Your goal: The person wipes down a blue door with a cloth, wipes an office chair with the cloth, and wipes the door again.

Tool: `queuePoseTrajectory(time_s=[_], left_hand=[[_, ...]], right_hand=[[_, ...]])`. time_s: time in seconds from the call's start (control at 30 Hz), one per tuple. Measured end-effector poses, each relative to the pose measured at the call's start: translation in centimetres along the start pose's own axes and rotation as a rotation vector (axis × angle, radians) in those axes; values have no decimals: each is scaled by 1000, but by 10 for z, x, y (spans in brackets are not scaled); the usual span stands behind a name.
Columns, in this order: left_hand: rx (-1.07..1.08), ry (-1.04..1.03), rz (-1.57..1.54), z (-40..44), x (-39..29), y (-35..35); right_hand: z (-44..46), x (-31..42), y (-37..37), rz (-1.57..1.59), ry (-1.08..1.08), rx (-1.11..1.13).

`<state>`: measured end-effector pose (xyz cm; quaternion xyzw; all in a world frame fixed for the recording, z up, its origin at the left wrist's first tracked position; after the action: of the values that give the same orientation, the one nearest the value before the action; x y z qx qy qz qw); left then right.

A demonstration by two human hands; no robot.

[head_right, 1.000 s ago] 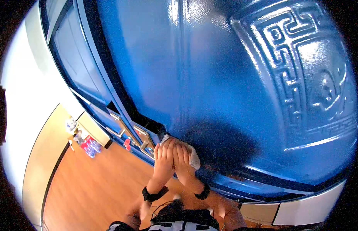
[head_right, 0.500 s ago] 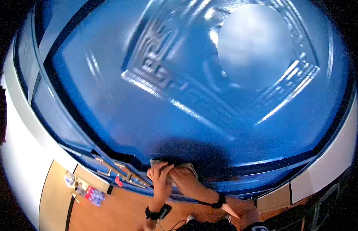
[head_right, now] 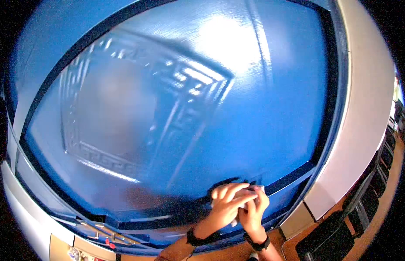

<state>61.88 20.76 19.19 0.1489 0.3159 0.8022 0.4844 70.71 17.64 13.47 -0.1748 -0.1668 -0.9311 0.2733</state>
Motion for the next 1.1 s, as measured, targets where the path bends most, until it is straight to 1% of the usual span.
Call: queuePoseTrajectory(time_s=[0.03,0.07,0.13,0.17,0.2,0.27,0.3,0.33,0.4,0.43,0.47,0.53,0.57,0.67,0.7,0.83,0.87,0.97,1.07,1.1], left_hand=[[37,6,31,12,-9,-21],[59,17,-42,23,-14,-42],[114,75,-123,50,-28,-66],[86,61,-143,60,-35,-80],[76,73,-138,66,-38,-87],[63,54,-133,82,-49,-105],[104,6,-73,91,-55,-121],[111,-21,-79,98,-59,-137],[92,-47,-93,113,-65,-153],[137,-57,-112,119,-66,-145],[118,-93,-167,125,-70,-145],[110,-118,-168,132,-74,-148],[136,-104,-158,134,-74,-153],[35,-117,54,131,-81,-162],[59,-146,-45,135,-79,-162],[64,-238,-85,160,-85,-154],[4,-264,-64,168,-86,-158],[-59,-285,-52,192,-88,-153],[-178,-309,-89,214,-88,-131],[-183,-325,-144,223,-85,-124]], right_hand=[[-12,-22,7,32,-101,-67],[-19,-38,16,56,-169,-189],[-23,-58,36,90,-254,-288],[-30,-67,43,42,-292,-285],[-27,-57,49,-18,-290,-194],[-24,-64,52,-26,-299,-61],[-21,-76,56,134,-388,-28],[-19,-92,59,243,-458,-13],[-11,-120,62,556,-514,-22],[-13,-122,59,559,-554,49],[-15,-136,62,645,-619,74],[-12,-164,61,827,-739,126],[-4,-175,62,727,-669,157],[9,-194,51,442,-465,252],[8,-196,48,383,-414,265],[27,-206,64,506,-479,215],[35,-209,66,547,-500,207],[65,-217,66,650,-537,185],[101,-220,69,603,-467,157],[114,-219,71,567,-422,152]])
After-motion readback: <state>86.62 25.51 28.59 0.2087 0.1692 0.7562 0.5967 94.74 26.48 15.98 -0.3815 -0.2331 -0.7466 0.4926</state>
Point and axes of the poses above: each hand's wrist, its own z-axis towards the middle knuckle, its own y-axis out of the back of the hand, x = y × z, the point moved 6 cm from there along z, towards the middle knuckle, and after that the axes turned 7 degrees about z, right-handed, at the moved point
